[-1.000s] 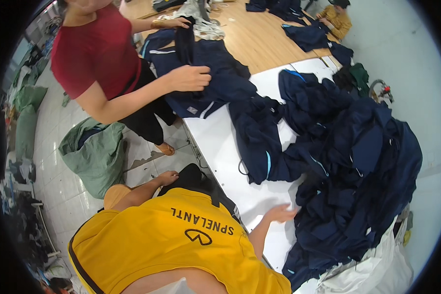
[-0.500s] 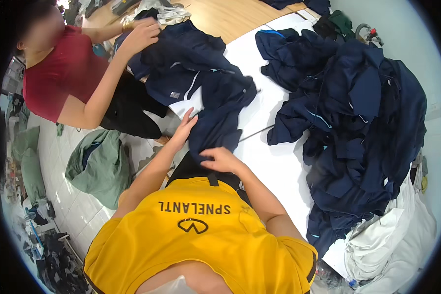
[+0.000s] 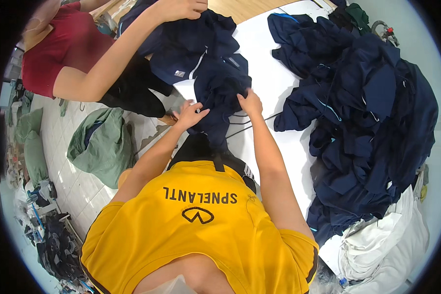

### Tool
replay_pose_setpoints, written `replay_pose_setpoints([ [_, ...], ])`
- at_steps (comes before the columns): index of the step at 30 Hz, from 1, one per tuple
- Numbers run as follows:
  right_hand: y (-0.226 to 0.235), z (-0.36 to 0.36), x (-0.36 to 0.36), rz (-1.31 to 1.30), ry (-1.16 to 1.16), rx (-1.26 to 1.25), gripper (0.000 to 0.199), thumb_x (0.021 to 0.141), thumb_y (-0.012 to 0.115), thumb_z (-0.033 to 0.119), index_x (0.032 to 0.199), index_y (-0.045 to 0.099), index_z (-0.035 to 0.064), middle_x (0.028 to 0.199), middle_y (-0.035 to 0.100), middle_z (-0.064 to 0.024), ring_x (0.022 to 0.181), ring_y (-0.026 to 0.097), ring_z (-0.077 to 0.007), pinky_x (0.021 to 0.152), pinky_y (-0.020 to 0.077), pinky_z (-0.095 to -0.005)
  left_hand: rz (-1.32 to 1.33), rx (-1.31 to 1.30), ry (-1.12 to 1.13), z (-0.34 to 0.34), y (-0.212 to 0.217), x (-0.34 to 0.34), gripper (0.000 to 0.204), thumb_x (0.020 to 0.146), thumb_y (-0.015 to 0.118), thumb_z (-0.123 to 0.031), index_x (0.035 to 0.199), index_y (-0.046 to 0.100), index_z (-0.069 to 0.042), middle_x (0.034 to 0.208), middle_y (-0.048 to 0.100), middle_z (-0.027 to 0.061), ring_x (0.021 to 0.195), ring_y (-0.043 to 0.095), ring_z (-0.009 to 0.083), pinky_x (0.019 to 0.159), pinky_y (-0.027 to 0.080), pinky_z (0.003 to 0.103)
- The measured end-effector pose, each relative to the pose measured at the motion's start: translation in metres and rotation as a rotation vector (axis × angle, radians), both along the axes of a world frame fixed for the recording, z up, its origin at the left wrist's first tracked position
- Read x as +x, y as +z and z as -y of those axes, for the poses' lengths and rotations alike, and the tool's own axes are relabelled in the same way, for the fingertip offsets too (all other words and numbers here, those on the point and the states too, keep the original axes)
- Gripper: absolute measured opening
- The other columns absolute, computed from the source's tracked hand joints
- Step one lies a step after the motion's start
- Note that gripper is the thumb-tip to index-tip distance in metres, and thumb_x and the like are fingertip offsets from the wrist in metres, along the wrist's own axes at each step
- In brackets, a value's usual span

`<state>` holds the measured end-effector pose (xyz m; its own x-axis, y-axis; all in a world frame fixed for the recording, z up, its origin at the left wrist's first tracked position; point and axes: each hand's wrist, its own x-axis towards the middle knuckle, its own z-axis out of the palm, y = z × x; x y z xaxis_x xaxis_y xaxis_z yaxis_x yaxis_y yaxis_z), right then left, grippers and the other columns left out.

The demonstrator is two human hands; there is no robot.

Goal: Inspecting and sorting finished athletic shorts on a factory workbench.

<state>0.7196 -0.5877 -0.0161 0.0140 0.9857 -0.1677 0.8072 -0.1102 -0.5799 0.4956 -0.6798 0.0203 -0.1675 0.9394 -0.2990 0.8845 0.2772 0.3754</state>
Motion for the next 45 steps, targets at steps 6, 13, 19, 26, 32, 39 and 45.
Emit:
replay_pose_setpoints([
  [6, 0.053, 0.022, 0.007, -1.66, -0.183, -0.481, 0.036, 0.094, 0.045, 0.028, 0.115, 0.054, 0.0007, 0.113, 0.06, -0.0101, 0.101, 0.058, -0.0215, 0.088, 0.044, -0.0337, 1.663, 0.086, 0.431, -0.008, 0.04, -0.029, 0.037, 0.092, 0.05, -0.031, 0.115, 0.053, -0.002, 0.113, 0.06, 0.0068, 0.106, 0.056, 0.0203, 0.097, 0.039, 0.03],
  [13, 0.14, 0.06, 0.032, -2.251, 0.039, -0.302, 0.04, 0.096, 0.037, 0.028, 0.109, 0.058, -0.0029, 0.108, 0.062, -0.0161, 0.1, 0.059, -0.0294, 0.093, 0.0444, -0.0396, 2.383, 0.135, 0.33, -0.005, 0.135, -0.043, 0.035, 0.094, 0.041, -0.034, 0.105, 0.061, -0.007, 0.111, 0.061, 0.0089, 0.103, 0.057, 0.0261, 0.095, 0.041, 0.04],
  [19, 0.185, 0.08, 0.039, -2.345, 0.138, -0.03, 0.031, 0.091, 0.043, 0.024, 0.101, 0.062, 0.0006, 0.105, 0.064, -0.0129, 0.097, 0.06, -0.0274, 0.094, 0.0429, -0.0376, 2.427, 0.09, 0.262, 0.003, 0.181, -0.033, 0.035, 0.094, 0.042, -0.033, 0.101, 0.063, -0.007, 0.105, 0.063, 0.0104, 0.098, 0.059, 0.0277, 0.089, 0.045, 0.041],
  [26, 0.201, 0.103, 0.056, -2.344, 0.163, 0.051, 0.036, 0.092, 0.042, 0.028, 0.105, 0.059, -0.0014, 0.111, 0.061, -0.0139, 0.103, 0.057, -0.0288, 0.096, 0.04, -0.0387, 2.473, -0.002, 0.228, 0.009, 0.192, -0.025, 0.037, 0.095, 0.042, -0.034, 0.098, 0.063, -0.004, 0.101, 0.065, 0.0122, 0.094, 0.062, 0.0272, 0.086, 0.048, 0.038],
  [32, 0.196, 0.108, 0.066, -2.313, 0.441, 0.201, 0.049, 0.092, 0.039, 0.039, 0.111, 0.058, -0.002, 0.117, 0.058, -0.0152, 0.109, 0.054, -0.0317, 0.099, 0.0382, -0.0406, 2.408, -0.024, 0.26, 0.014, 0.199, -0.021, 0.034, 0.095, 0.041, -0.032, 0.097, 0.062, -0.006, 0.098, 0.065, 0.0101, 0.092, 0.062, 0.0242, 0.084, 0.049, 0.036],
  [39, 0.187, 0.118, 0.082, -2.232, 0.782, 0.182, 0.066, 0.089, 0.034, 0.055, 0.122, 0.05, -0.0001, 0.129, 0.049, -0.017, 0.121, 0.044, -0.0339, 0.106, 0.0273, -0.0461, 2.55, 0.044, -0.01, 0.019, 0.202, -0.02, 0.03, 0.097, 0.039, -0.029, 0.1, 0.058, -0.006, 0.099, 0.064, 0.0094, 0.093, 0.062, 0.0233, 0.086, 0.048, 0.037],
  [45, 0.189, 0.122, 0.091, -2.184, 0.893, 0.17, 0.068, 0.087, 0.036, 0.057, 0.124, 0.049, 0.0008, 0.129, 0.049, -0.0159, 0.12, 0.045, -0.0335, 0.106, 0.0279, -0.0451, 2.523, 0.126, -0.167, 0.021, 0.201, -0.019, 0.032, 0.097, 0.039, -0.03, 0.106, 0.056, -0.005, 0.1, 0.063, 0.0097, 0.096, 0.06, 0.0238, 0.088, 0.047, 0.036],
])
